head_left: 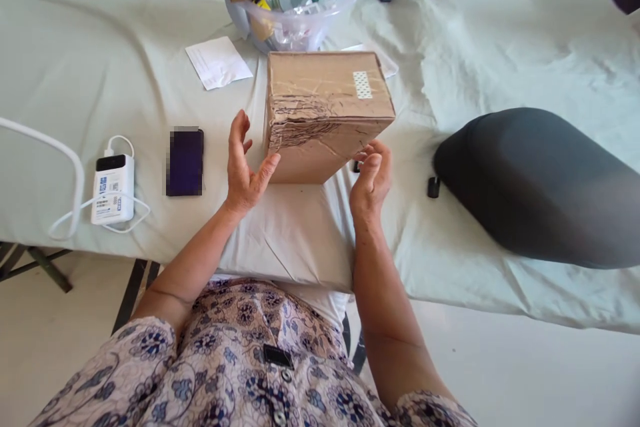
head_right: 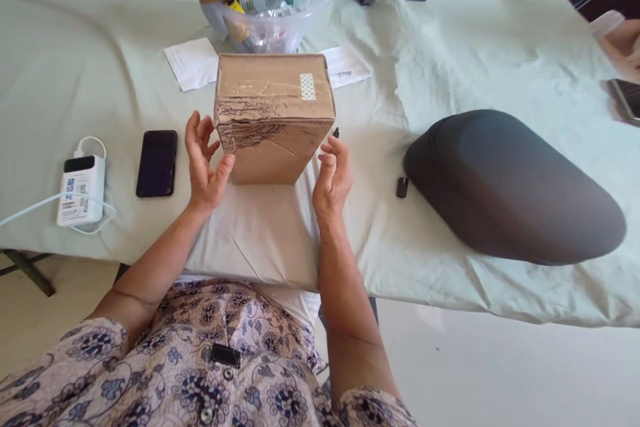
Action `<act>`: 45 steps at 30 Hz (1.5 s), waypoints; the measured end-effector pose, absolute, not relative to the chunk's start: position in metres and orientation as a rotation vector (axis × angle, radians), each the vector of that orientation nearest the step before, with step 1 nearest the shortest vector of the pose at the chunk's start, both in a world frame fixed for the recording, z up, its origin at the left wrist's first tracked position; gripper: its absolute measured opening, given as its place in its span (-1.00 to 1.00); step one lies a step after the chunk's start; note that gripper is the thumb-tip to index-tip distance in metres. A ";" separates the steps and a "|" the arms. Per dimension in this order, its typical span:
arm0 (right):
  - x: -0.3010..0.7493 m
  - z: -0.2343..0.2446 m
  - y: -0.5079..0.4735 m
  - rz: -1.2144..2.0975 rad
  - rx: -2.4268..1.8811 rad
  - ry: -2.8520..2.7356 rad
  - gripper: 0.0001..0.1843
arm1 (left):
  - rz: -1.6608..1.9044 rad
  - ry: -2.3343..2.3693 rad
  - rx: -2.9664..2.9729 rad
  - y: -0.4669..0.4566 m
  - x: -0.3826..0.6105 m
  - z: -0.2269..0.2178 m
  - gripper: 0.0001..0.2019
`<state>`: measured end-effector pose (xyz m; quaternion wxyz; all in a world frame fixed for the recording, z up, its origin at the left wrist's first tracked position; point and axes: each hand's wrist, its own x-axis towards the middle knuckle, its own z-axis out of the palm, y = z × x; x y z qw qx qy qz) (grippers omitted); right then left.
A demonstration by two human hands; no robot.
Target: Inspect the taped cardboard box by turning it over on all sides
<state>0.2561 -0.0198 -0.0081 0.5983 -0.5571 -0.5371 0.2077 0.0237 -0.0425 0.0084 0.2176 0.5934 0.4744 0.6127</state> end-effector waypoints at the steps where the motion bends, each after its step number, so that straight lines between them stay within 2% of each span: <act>1: 0.258 -0.008 -0.018 0.485 -1.327 -1.196 -0.15 | 1.694 1.324 1.659 -0.043 0.022 0.014 -0.09; 7: 0.260 -0.010 -0.014 0.509 -1.401 -1.126 -0.26 | 1.625 1.253 1.872 -0.040 0.017 0.044 -0.27; 14: 0.258 -0.012 -0.015 0.533 -1.378 -1.159 -0.33 | 1.612 1.101 1.870 -0.018 0.016 0.052 -0.41; 20: 0.281 -0.029 -0.001 0.278 -1.574 -1.282 -0.53 | 1.634 1.164 1.713 -0.022 0.023 0.056 -0.40; 24: 0.288 -0.035 0.005 0.208 -1.868 -1.470 -0.56 | 1.675 1.164 1.758 -0.018 0.025 0.044 -0.37; 29: 0.281 -0.025 0.003 0.326 -2.027 -1.556 -0.58 | 1.668 1.192 1.889 -0.011 0.024 -0.003 -0.29; 34: 0.279 -0.019 0.001 0.439 -1.943 -1.442 -0.61 | 1.309 1.412 1.923 -0.015 0.030 -0.041 -0.29; 39: 0.285 -0.012 0.002 0.332 -1.590 -1.068 -0.56 | 1.218 1.575 1.922 -0.022 0.033 -0.042 -0.22; 42: 0.281 -0.006 0.002 0.239 -1.281 -0.891 -0.61 | 1.195 1.597 1.990 -0.024 0.034 -0.039 -0.34; 45: 0.269 -0.005 -0.001 0.305 -1.130 -0.877 -0.68 | 1.214 1.604 2.011 -0.026 0.035 -0.037 -0.47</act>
